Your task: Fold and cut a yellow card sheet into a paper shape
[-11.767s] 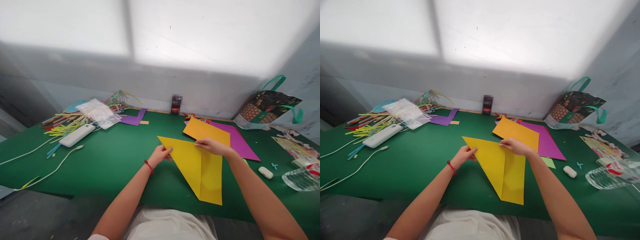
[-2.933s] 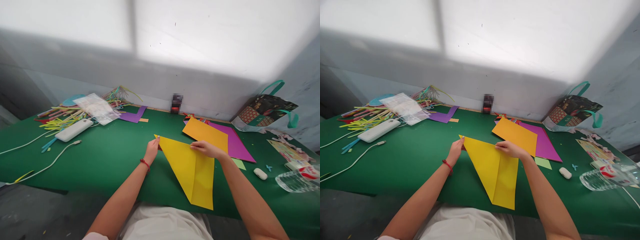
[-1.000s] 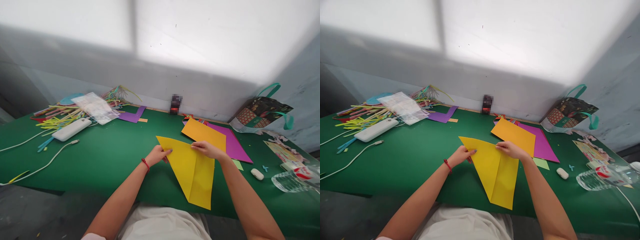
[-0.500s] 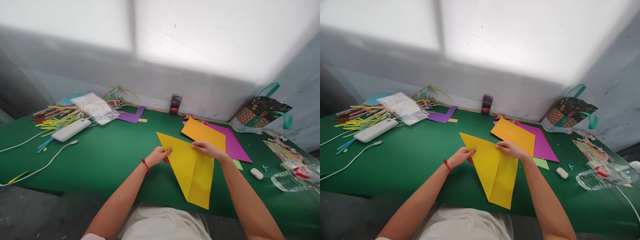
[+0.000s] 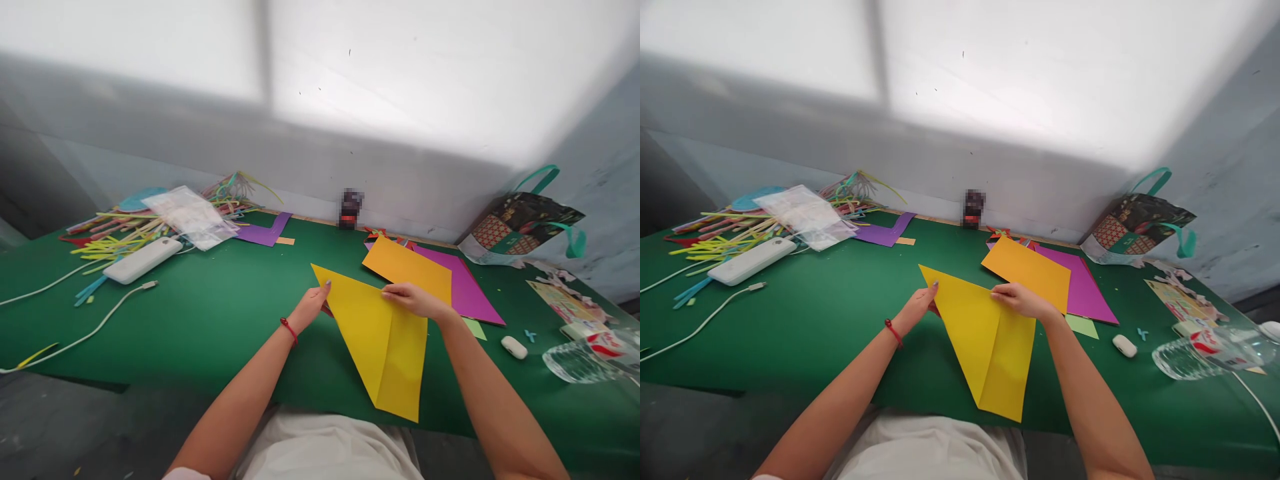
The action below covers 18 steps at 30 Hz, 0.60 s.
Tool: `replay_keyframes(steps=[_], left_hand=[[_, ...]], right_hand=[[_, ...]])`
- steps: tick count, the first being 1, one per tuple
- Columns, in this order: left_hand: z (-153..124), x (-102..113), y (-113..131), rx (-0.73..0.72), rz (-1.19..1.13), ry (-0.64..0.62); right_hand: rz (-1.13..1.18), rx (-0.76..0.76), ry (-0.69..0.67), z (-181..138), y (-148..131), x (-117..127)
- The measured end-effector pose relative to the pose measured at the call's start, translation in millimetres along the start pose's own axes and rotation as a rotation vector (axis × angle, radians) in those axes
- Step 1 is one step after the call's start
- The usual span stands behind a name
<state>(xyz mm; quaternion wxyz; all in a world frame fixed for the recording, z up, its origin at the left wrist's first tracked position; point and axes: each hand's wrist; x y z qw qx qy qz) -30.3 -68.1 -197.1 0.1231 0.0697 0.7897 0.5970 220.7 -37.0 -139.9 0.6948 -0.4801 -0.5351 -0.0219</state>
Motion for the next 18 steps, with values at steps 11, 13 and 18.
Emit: replay_keyframes(steps=[11,13,18], left_hand=[[3.7,4.4,-4.0,0.026,-0.157,0.030],[3.0,5.5,-3.0,0.005,-0.167,0.045],[-0.7,6.3,1.2,-0.030,-0.171,0.047]], right_hand=[[0.018,-0.002,-0.006,2.2,-1.0,-1.5],[0.010,-0.002,-0.006,1.5,-0.4,-1.5],[0.002,0.004,-0.010,1.3,0.4,-1.6]])
Point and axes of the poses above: each hand's wrist, its own z-axis towards the middle knuckle, its own x-axis out of the back of the hand, y = z × x, and after that the axes turned 11 degrees about x, right-handed
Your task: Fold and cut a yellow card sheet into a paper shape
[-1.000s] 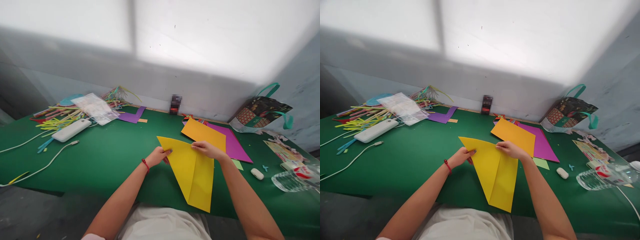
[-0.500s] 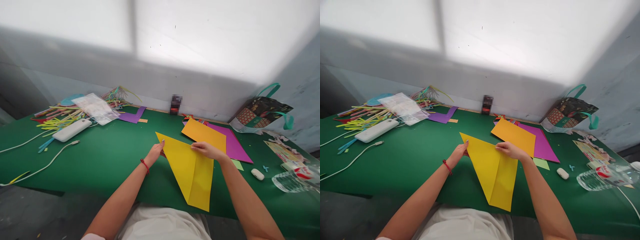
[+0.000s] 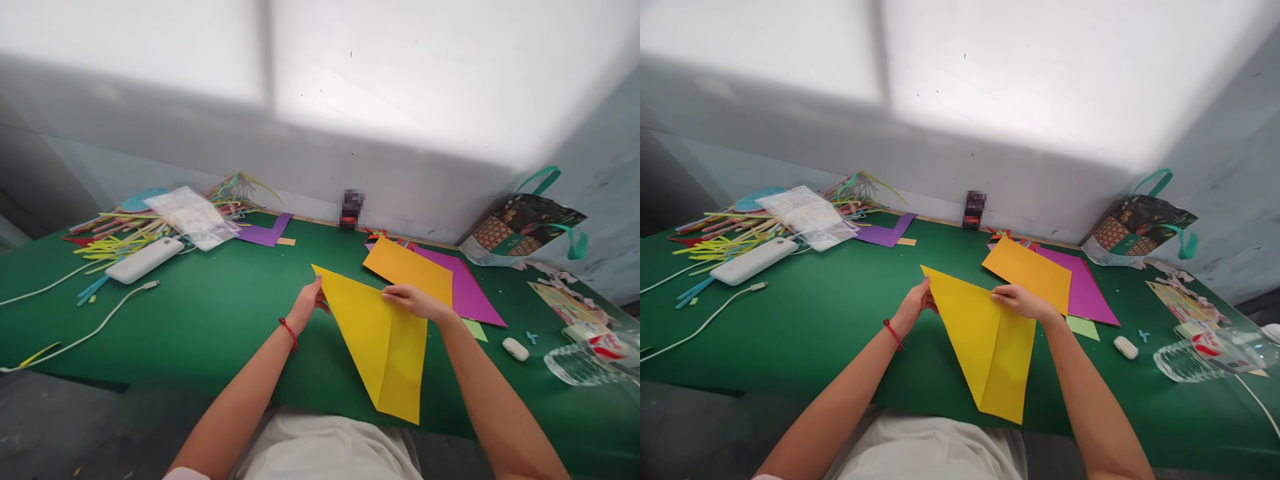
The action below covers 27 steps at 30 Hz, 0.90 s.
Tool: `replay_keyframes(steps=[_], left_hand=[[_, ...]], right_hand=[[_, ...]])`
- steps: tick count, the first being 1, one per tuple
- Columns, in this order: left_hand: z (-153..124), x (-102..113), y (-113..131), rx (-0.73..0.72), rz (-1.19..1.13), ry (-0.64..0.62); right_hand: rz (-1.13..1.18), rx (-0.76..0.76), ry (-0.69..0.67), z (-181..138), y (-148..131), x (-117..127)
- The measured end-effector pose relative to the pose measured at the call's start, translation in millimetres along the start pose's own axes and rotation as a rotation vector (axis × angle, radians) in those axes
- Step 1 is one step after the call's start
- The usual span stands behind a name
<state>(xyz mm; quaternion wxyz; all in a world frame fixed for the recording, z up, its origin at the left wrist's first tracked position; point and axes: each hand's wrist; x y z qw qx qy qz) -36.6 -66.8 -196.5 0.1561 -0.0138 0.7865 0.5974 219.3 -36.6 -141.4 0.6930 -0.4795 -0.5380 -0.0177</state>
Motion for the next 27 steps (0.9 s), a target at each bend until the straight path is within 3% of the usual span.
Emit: replay_keyframes(steps=[19,27], left_hand=[[-0.3,0.3,2.5,-0.080,-0.154,0.074],[1.0,-2.0,-2.0,0.017,-0.041,0.048]], right_hand=[[0.002,0.024,-0.005,2.7,-2.1,-2.4],[-0.027,0.029,0.023,3.0,-7.6,-0.3]])
Point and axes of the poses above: each hand's wrist, its own z-axis towards the middle knuckle, its own x-axis out of the back of the hand, y = z × x, and after that the axes turned 11 degrees about x, right-handed
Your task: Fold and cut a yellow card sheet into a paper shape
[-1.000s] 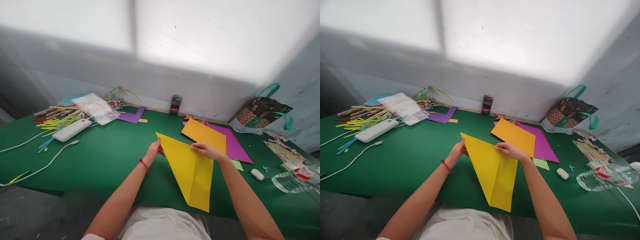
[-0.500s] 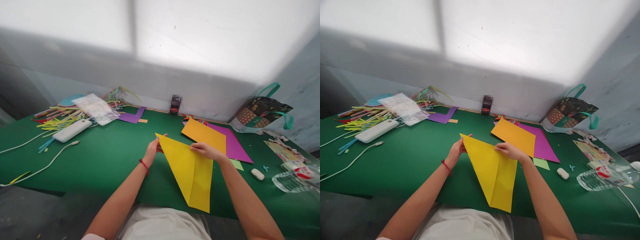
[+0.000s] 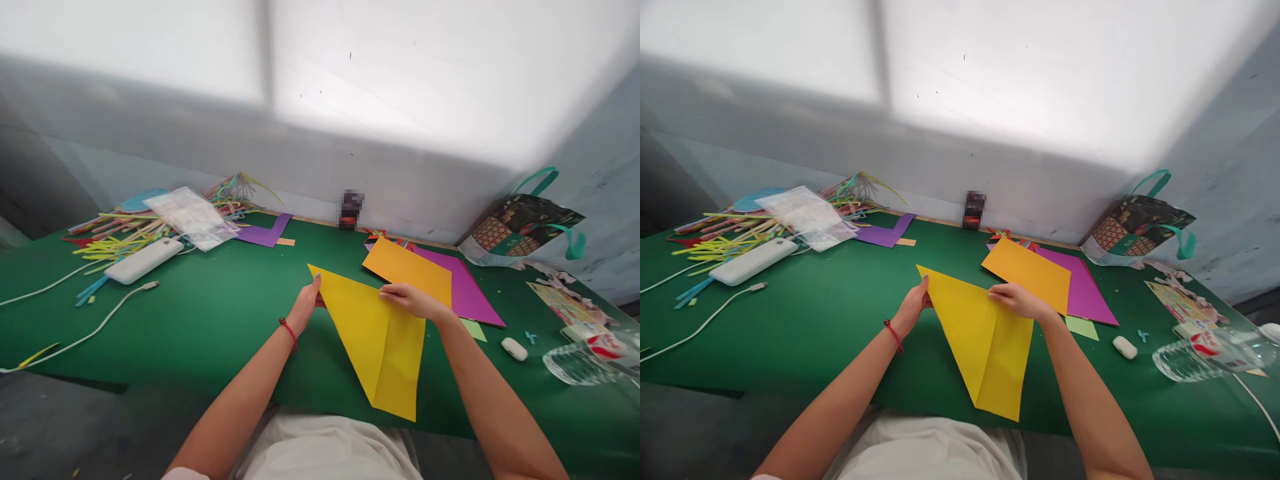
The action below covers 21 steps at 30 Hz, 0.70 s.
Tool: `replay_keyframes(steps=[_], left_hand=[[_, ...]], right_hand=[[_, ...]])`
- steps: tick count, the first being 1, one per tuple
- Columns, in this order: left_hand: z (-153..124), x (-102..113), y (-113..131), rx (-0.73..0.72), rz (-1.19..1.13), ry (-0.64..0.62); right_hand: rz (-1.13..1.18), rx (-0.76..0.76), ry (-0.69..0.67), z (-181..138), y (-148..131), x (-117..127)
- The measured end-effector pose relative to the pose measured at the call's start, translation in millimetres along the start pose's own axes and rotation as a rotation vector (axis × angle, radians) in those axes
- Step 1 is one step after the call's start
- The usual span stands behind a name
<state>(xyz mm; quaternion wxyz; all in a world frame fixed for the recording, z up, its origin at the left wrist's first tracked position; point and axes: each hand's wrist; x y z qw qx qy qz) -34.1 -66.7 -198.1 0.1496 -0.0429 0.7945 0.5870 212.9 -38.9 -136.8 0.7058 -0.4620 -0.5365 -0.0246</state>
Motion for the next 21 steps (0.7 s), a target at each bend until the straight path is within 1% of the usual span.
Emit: replay_keyframes(steps=[5,13,17,21], left_hand=[[1.0,-2.7,-4.3,0.061,0.015,-0.039],[0.1,-3.3,-5.2,0.035,-0.081,-0.039],[1.2,-2.8,-4.3,0.038,-0.014,-0.043],[2.3,-3.7,-4.6,0.049,0.139,-0.065]], right_hand=[[0.004,0.001,0.009,2.2,-0.6,-0.2],[0.022,-0.003,-0.003,3.5,-0.5,-1.2],[0.020,-0.005,0.009,2.9,0.1,0.0],[0.011,-0.007,0.041,2.0,1.2,2.7]])
Point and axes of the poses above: each hand's wrist, its own z-axis towards the middle knuckle, its own x-axis out of the back of the hand, y = z × x, and after that the axes turned 11 degrees about x, right-handed
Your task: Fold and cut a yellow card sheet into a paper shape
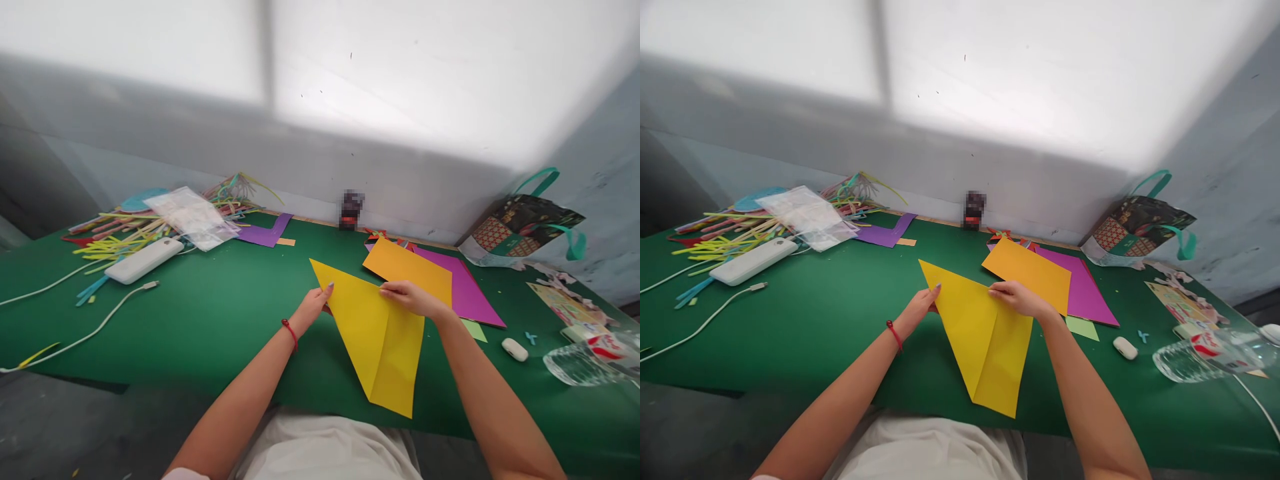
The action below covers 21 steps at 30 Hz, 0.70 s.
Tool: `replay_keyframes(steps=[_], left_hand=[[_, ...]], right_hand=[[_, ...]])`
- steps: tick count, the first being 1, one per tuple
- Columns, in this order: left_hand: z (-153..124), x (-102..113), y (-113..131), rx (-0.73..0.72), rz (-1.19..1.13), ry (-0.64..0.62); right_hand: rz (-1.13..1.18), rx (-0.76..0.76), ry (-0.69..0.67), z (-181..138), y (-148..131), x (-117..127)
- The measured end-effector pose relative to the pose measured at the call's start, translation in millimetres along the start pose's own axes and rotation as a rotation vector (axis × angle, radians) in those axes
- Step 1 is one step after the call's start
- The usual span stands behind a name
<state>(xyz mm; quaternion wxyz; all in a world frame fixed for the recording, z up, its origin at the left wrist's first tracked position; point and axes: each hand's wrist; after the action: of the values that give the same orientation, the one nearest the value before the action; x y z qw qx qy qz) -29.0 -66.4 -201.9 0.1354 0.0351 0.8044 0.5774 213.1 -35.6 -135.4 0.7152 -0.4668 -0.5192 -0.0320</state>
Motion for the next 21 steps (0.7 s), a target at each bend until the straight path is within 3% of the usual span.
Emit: replay_keyframes(steps=[7,15,21], left_hand=[[-1.1,-3.6,-4.3,0.059,0.149,-0.151],[-1.0,-3.9,-7.6,0.084,0.074,-0.142],[-0.1,-1.2,-1.2,0.005,0.024,-0.102]], right_hand=[[-0.014,-0.027,0.018,-1.1,-0.9,1.3],[-0.038,-0.028,0.002,-0.6,4.3,1.6],[-0.042,-0.017,-0.016,-2.4,4.6,2.1]])
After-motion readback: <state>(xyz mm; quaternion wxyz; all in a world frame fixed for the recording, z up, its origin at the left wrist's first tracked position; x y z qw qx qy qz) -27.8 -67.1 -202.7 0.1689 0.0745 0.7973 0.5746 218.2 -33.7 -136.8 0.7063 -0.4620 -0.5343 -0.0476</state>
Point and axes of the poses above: each hand's wrist, its own z-axis towards the middle knuckle, its own x-axis out of the back of the hand, y = z × x, and after that the axes turned 11 degrees about x, right-handed
